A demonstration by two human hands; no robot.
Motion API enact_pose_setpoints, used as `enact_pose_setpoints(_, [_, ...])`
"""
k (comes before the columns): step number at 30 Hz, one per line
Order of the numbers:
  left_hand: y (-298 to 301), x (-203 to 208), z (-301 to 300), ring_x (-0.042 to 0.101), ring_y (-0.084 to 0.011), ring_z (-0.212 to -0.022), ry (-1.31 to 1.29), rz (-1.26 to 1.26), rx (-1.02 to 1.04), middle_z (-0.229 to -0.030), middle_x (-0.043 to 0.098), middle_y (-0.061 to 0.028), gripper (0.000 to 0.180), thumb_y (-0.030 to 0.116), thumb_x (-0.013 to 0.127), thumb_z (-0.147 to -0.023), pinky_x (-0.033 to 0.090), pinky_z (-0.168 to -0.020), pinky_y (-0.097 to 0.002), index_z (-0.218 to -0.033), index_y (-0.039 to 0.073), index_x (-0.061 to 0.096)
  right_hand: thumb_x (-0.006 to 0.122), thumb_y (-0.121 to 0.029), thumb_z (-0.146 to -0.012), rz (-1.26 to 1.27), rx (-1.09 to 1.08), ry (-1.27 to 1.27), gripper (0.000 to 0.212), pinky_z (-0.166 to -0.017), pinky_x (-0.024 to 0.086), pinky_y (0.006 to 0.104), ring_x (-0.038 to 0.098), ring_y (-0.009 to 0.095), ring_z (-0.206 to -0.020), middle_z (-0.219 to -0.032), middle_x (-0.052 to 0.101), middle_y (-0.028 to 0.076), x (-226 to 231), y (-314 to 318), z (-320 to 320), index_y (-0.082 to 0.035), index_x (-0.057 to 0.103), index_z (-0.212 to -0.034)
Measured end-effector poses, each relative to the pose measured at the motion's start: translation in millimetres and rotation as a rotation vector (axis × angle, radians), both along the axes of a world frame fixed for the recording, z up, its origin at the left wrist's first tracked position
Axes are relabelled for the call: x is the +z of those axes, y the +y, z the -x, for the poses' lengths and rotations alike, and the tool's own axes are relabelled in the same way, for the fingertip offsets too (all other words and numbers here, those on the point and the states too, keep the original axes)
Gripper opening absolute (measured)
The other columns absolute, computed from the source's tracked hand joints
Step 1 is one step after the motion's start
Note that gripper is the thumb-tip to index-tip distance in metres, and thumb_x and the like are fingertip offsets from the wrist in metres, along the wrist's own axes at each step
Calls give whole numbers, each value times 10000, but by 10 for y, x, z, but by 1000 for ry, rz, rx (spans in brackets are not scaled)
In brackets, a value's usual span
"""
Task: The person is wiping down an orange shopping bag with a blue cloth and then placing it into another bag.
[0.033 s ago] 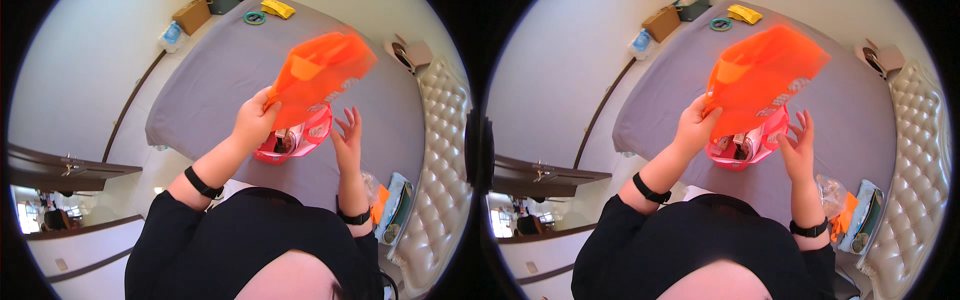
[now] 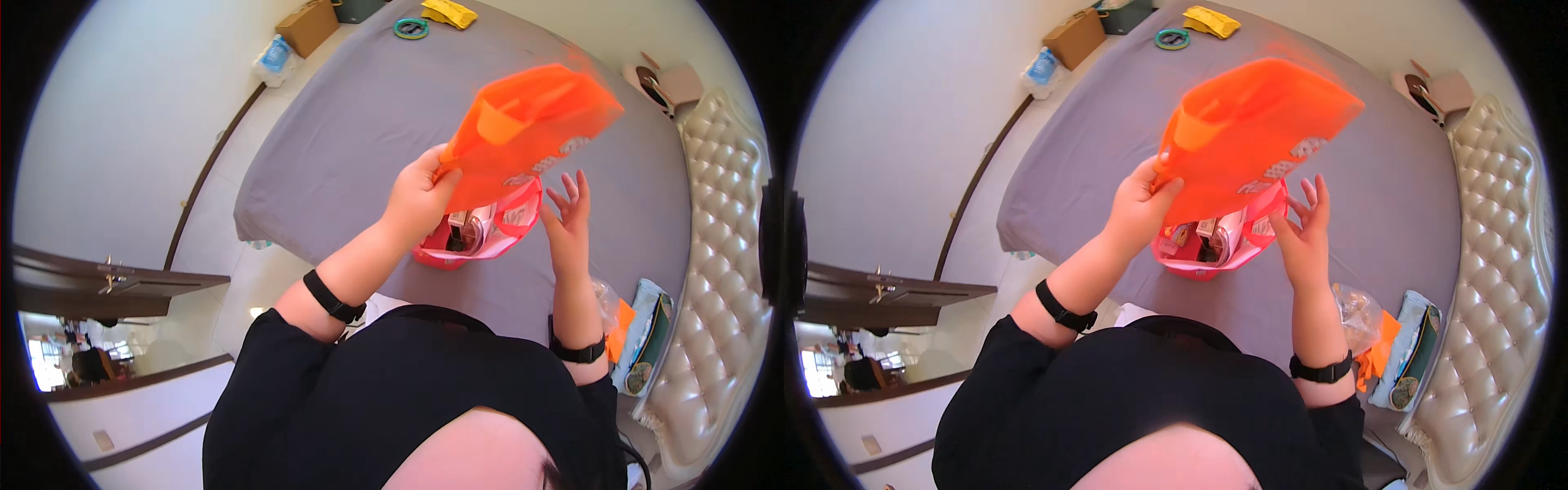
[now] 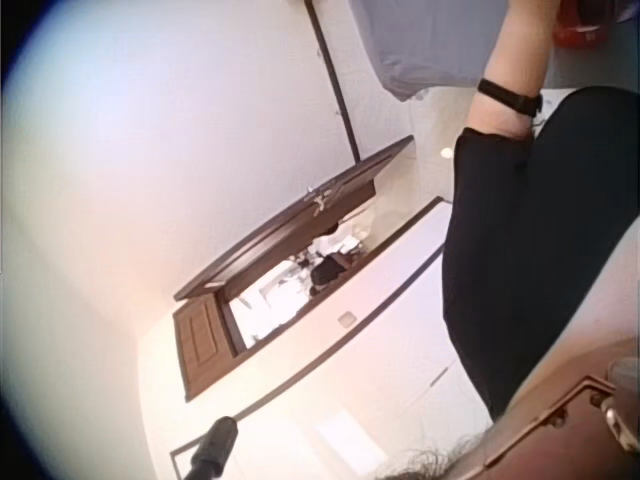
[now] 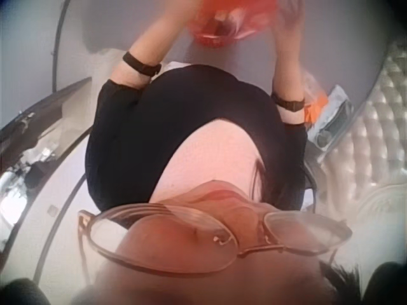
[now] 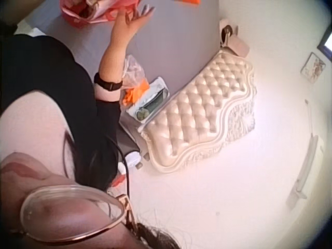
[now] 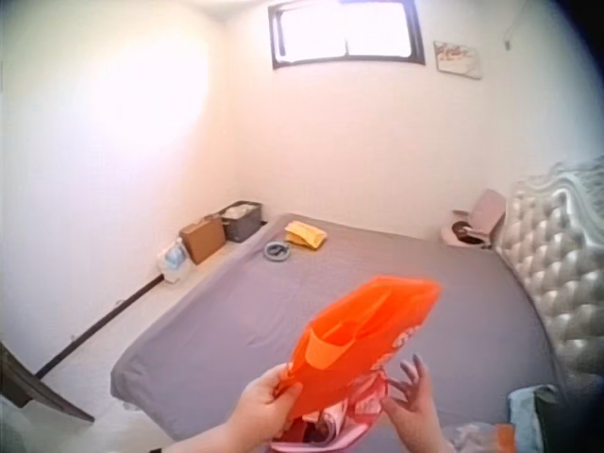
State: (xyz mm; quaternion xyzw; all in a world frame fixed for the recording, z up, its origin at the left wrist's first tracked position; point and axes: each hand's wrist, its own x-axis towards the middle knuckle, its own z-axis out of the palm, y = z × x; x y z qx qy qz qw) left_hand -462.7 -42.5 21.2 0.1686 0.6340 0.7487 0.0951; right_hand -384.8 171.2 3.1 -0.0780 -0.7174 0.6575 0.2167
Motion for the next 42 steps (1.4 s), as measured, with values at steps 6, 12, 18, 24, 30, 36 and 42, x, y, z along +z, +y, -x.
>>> enact_pose_setpoints(6, [-18,-389,430,525,-136,-1097,-261,-158,-419,-1178,568,-57,210,-7,520,-909,440,-933,-298,-1116,25,534,587,-175,-905,124,124,32,672,-960,437,383,423,248,-1253,-1426,335,163,-215,268,447,-77,197,-1444])
enact_pose_setpoints(12, [40,-515,480,504,-331,-1176,479,463,-769,-1409,379,-172,803,106,677,-749,438,-953,-357,-1427,54,249,461,-343,-961,576,152,83,577,-1049,342,383,399,196,-1273,-1390,390,107,-153,101,669,-77,262,-1433])
enact_pose_setpoints(18, [331,-211,335,588,-387,-1007,502,597,-916,-1363,349,-308,860,154,587,-800,490,-847,-410,-1447,-11,44,464,-353,-957,400,47,-80,583,-1051,338,380,401,198,-1271,-1385,394,108,-130,-14,513,-73,269,-1430])
enact_pose_setpoints(24, [490,-406,313,556,-398,-1065,351,363,-939,-1297,445,-296,928,152,607,-807,450,-907,-405,-1439,-26,-49,467,-364,-954,333,32,-85,590,-1052,334,376,402,199,-1270,-1379,398,110,66,-232,403,-69,276,-1427])
enact_pose_setpoints(30, [590,-463,584,515,-382,-1144,178,449,-952,-1239,508,-271,1089,340,719,-739,417,-952,-395,-1450,11,-37,470,-374,-950,303,-7,-153,597,-1054,330,372,404,201,-1268,-1374,402,112,-202,-160,793,-64,282,-1424])
enact_pose_setpoints(36, [794,-984,653,562,-380,-1065,301,957,-963,-1294,471,-259,896,497,632,-775,453,-913,-420,-1455,148,166,473,-385,-947,285,-41,-239,604,-1055,327,369,406,203,-1267,-1369,406,113,-384,-83,901,-60,289,-1421])
enact_pose_setpoints(42, [588,-621,761,530,-346,-1145,291,1061,-991,-1423,364,-191,726,430,583,-815,452,-933,-401,-1413,123,309,524,-380,-914,209,-53,-225,608,-1018,361,348,459,203,-1215,-1310,460,128,-70,-285,267,-38,341,-1382])
